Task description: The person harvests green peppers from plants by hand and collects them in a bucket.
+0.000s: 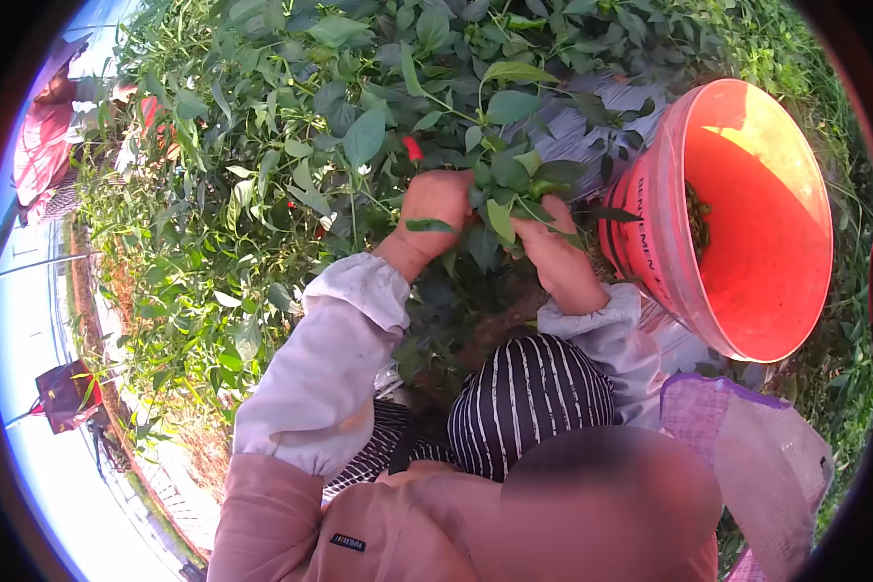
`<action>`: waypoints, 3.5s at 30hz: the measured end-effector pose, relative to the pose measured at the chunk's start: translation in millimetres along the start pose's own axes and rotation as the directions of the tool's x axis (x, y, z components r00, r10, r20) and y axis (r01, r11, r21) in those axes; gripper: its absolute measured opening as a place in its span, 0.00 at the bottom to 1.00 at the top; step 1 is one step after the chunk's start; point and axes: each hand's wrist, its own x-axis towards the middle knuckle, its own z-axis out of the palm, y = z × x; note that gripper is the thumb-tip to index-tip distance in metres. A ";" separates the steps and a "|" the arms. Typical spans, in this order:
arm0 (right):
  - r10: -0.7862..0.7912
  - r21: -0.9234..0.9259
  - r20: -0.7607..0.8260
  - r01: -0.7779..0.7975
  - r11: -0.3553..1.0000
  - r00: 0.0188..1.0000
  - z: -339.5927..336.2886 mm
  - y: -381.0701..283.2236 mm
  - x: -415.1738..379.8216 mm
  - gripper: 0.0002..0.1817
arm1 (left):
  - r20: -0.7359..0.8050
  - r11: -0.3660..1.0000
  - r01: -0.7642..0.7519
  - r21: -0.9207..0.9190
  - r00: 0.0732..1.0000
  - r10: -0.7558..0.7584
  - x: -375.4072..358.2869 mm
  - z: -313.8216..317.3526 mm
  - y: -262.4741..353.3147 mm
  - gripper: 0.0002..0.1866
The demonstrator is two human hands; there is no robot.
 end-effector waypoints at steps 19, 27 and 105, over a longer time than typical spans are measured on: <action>-0.651 -0.894 0.296 0.444 0.070 0.699 12.7 -70.0 -13.7 0.17 | -0.158 0.928 0.166 -0.335 0.961 -0.229 -14.5 9.0 -17.3 0.12; -0.487 -0.789 0.330 0.519 0.328 0.809 9.0 -66.7 -34.2 0.14 | -0.140 0.986 0.117 -0.117 0.981 -0.133 -13.9 5.4 -11.4 0.11; -0.042 -0.052 0.326 0.062 0.997 0.945 25.2 -99.7 -71.5 0.18 | -0.242 0.894 -0.095 -0.439 0.970 -0.016 -8.8 -105.0 76.0 0.23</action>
